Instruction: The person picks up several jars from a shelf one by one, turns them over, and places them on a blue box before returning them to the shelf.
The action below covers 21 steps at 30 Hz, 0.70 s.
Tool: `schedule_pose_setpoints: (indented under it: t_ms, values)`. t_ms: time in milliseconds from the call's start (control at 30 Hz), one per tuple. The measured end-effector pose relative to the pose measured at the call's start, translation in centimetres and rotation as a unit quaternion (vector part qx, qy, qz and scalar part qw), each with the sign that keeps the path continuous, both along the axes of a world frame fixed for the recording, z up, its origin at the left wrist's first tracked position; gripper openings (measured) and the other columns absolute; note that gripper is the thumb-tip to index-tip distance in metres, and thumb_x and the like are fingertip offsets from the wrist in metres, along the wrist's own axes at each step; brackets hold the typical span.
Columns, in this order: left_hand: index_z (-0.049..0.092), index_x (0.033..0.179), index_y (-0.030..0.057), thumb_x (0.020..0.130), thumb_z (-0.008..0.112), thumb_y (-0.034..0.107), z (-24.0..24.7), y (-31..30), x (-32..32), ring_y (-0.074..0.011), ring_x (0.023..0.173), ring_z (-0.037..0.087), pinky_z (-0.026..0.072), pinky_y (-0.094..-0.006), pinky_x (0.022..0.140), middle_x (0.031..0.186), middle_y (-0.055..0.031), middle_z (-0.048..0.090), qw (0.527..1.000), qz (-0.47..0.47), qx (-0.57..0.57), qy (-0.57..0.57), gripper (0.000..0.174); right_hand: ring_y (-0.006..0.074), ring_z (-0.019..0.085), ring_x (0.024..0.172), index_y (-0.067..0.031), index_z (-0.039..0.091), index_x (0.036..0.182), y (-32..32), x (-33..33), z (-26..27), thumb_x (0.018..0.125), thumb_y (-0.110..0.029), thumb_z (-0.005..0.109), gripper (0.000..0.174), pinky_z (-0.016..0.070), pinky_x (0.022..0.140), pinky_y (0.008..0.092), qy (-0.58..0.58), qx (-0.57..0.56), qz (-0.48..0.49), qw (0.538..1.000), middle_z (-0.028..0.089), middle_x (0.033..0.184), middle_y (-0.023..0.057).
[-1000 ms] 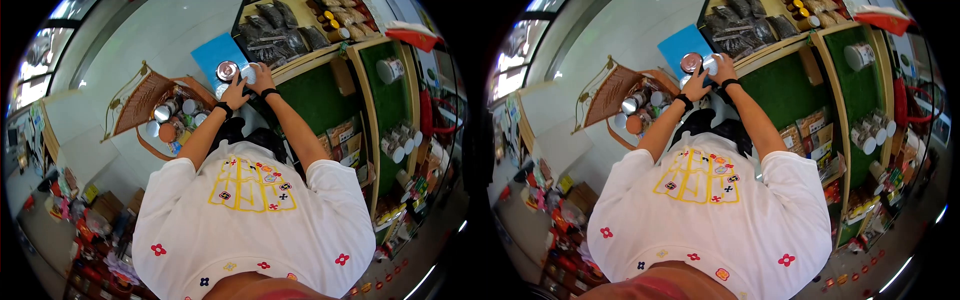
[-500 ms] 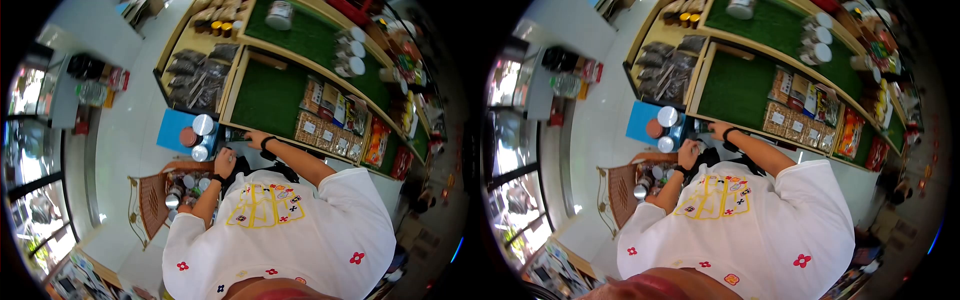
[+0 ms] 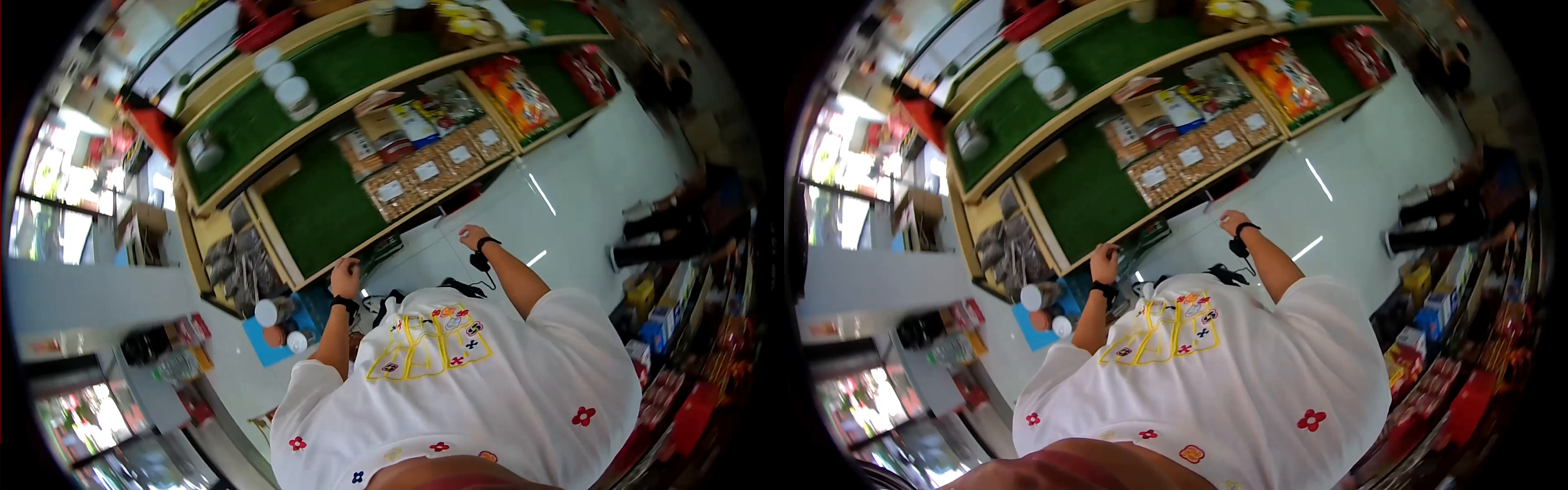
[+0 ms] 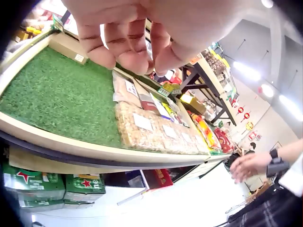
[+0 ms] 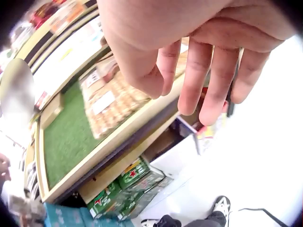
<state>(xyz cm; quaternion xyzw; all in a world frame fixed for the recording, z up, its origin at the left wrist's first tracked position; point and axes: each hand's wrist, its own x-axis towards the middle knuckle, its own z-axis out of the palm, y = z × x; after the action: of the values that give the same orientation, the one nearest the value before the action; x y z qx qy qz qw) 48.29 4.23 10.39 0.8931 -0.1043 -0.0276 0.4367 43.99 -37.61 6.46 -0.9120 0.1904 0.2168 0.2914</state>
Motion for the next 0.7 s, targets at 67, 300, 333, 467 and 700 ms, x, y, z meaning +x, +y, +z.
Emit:
schedule_pose_setpoints:
  t_ms: [67, 300, 333, 467, 700]
  values:
    - [0.064, 0.09, 0.0048, 0.079, 0.058, 0.009, -1.1, -3.0, 1.1, -0.0264, 0.071, 0.06, 0.0475, -0.0349, 0.066, 0.08, -0.012, 0.06, 0.999, -0.039, 0.007, -0.007, 0.014, 0.0285, 0.064, 0.082, -0.0144, 0.064, 0.097, -5.8, -6.4, -4.8, 0.075, -0.028, 0.065, 0.026, 0.0522, 0.076, 0.0382, -0.049, 0.003, -0.097, 0.994, 0.068, 0.088, 0.0106]
    - [0.066, 0.095, 0.0069, 0.079, 0.058, 0.018, -8.3, -11.8, -2.5, -0.0252, 0.085, 0.065, 0.05, -0.0332, 0.076, 0.09, -0.0114, 0.068, 0.981, -0.075, 0.032, 0.176, 0.021, 0.0328, 0.056, 0.109, -0.0056, 0.066, 0.104, -16.0, -30.8, -9.9, 0.081, -0.029, 0.049, 0.037, 0.0456, 0.091, 0.0397, 0.327, -0.054, -0.229, 0.915, 0.06, 0.116, 0.0169]
    - [0.066, 0.096, 0.0081, 0.079, 0.058, 0.02, -10.0, -12.1, -3.8, -0.0263, 0.087, 0.065, 0.0502, -0.0348, 0.077, 0.091, -0.0117, 0.068, 0.967, -0.081, 0.079, 0.229, 0.022, 0.0269, 0.064, 0.091, -0.0109, 0.069, 0.091, -17.2, -33.9, -11.8, 0.079, -0.031, 0.057, 0.026, 0.0517, 0.076, 0.0389, 0.346, -0.062, -0.184, 0.918, 0.067, 0.099, 0.0098]
    - [0.069, 0.089, 0.0104, 0.077, 0.055, 0.034, -13.5, -12.1, -8.2, -0.0353, 0.093, 0.061, 0.0478, -0.0437, 0.083, 0.095, -0.0166, 0.066, 0.952, -0.078, 0.2, 0.217, 0.03, 0.0251, 0.064, 0.089, -0.016, 0.068, 0.09, -18.0, -41.3, -12.9, 0.07, -0.021, 0.068, 0.021, 0.0535, 0.075, 0.0382, 0.287, -0.128, 0.095, 0.945, 0.068, 0.095, 0.0053]
    - [0.07, 0.086, 0.0089, 0.075, 0.06, 0.03, -14.6, -14.5, -5.6, -0.0321, 0.09, 0.063, 0.0501, -0.0425, 0.077, 0.092, -0.0156, 0.067, 0.897, -0.187, 0.242, 0.318, 0.026, 0.0231, 0.065, 0.073, -0.0119, 0.067, 0.084, -16.6, -45.8, -16.9, 0.077, -0.02, 0.061, 0.013, 0.0523, 0.063, 0.0367, 0.229, 0.046, -0.124, 0.964, 0.069, 0.083, 0.0072]
